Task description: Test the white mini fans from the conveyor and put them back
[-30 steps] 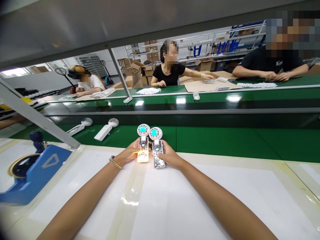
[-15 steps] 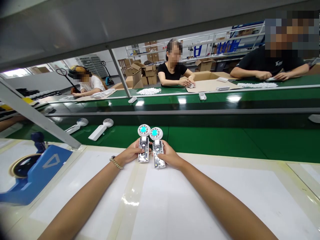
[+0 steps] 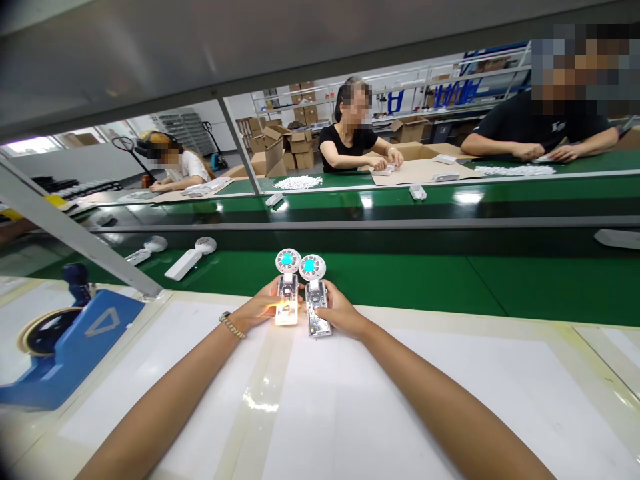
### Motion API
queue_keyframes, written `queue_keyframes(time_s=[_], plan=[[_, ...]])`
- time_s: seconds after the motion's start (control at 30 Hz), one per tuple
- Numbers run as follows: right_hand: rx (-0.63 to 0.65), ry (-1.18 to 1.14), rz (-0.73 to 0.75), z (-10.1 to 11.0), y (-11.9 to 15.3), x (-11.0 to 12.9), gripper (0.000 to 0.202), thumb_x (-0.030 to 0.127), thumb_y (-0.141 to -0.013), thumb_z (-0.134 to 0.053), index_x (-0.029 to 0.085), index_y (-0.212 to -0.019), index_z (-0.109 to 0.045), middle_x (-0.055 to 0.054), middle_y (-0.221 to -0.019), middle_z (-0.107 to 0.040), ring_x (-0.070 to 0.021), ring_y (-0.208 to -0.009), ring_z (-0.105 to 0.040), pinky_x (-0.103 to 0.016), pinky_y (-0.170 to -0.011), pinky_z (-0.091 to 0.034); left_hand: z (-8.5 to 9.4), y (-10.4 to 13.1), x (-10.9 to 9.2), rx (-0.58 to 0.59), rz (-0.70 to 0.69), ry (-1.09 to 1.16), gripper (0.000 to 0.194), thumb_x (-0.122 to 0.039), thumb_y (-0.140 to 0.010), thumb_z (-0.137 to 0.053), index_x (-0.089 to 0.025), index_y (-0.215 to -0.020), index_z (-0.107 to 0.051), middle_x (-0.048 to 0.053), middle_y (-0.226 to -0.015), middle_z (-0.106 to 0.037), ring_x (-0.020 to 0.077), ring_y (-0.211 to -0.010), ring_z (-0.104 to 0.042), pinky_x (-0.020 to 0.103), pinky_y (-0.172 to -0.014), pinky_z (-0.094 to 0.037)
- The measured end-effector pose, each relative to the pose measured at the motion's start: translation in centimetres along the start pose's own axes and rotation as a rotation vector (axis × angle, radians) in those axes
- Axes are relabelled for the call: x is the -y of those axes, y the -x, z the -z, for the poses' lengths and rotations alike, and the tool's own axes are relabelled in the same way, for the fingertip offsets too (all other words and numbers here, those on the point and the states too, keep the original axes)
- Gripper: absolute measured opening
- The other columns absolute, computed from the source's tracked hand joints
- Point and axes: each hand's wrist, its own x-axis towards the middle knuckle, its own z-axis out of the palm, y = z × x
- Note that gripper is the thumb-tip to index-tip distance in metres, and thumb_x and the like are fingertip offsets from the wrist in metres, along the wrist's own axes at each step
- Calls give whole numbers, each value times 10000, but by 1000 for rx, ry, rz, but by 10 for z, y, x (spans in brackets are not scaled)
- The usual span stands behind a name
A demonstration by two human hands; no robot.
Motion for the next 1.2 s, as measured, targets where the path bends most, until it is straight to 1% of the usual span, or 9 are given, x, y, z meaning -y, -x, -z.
queue_keyframes(time_s=[0.17, 0.57, 0.67, 0.77, 0.83, 0.93, 1.03, 1.13, 1.2], plan=[[-10, 20, 19, 2, -1, -3, 555, 170, -616, -697, 243, -1104, -442, -52, -1072, -600, -228, -961, -602, -393, -829, -470, -3, 0, 0, -40, 1, -10, 427, -103, -663, -673, -173, -1033, -473, 108, -1098, -579, 230, -865, -629, 389, -776, -499], [-40, -67, -39, -4, -2, -1, 569, 178, -580, -724, 237, -1065, -431, -31, -952, -626, -221, -836, -653, -382, -780, -486, 0, -1, 3, -66, 11, 40, 373, -106, -711, -636, -182, -1032, -460, 87, -1082, -588, 216, -858, -635, 401, -794, -510], [-116, -143, -70, -4, -3, -1, 466, 251, -613, -715, 234, -1005, -463, -15, -854, -644, -216, -760, -661, -352, -692, -505, 1, -6, 5, -137, 16, 49, 321, -202, -737, -651, -178, -1007, -478, 87, -997, -626, 208, -784, -648, 390, -730, -532], [-210, -246, -127, 2, -6, 2, 346, 496, -711, -593, 206, -884, -518, -38, -745, -653, -212, -645, -650, -336, -591, -505, 5, -15, 0, -261, 39, 71, 284, -360, -744, -646, -150, -891, -525, 82, -809, -660, 194, -695, -648, 361, -699, -540], [-230, -313, -144, 10, -7, 8, 492, 655, -750, -411, 189, -830, -548, -60, -667, -644, -218, -607, -635, -344, -568, -505, 10, -19, -8, -281, 87, 134, 410, -537, -746, -570, -129, -779, -549, 84, -669, -648, 205, -663, -645, 377, -728, -533], [-247, -381, -144, 25, -8, 18, 595, 703, -755, -319, 175, -816, -585, -50, -562, -607, -200, -544, -605, -330, -558, -511, 19, -21, -23, -215, 201, 202, 612, -725, -700, -428, -126, -660, -548, 72, -533, -602, 233, -640, -642, 453, -781, -505], [-339, -345, -165, 41, -10, 26, 561, 645, -793, -333, 156, -813, -608, -56, -564, -615, -184, -520, -597, -307, -555, -518, 32, -26, -32, -217, 253, -39, 687, -775, -690, -341, -124, -664, -560, 85, -582, -622, 231, -653, -641, 444, -765, -503], [-524, -218, -145, 57, -13, 26, 492, 555, -826, -375, 131, -840, -624, -84, -647, -663, -185, -571, -629, -278, -555, -525, 58, -37, -40, -431, 162, -599, 722, -756, -734, -257, -118, -765, -595, 121, -730, -659, 223, -702, -640, 366, -697, -511], [-663, -87, -119, 67, -15, 23, 349, 460, -784, -519, 140, -867, -634, -86, -723, -693, -188, -623, -648, -255, -551, -526, 86, -42, -53, -599, 117, -825, 681, -704, -774, -281, -104, -814, -600, 146, -809, -658, 233, -770, -632, 337, -701, -495]])
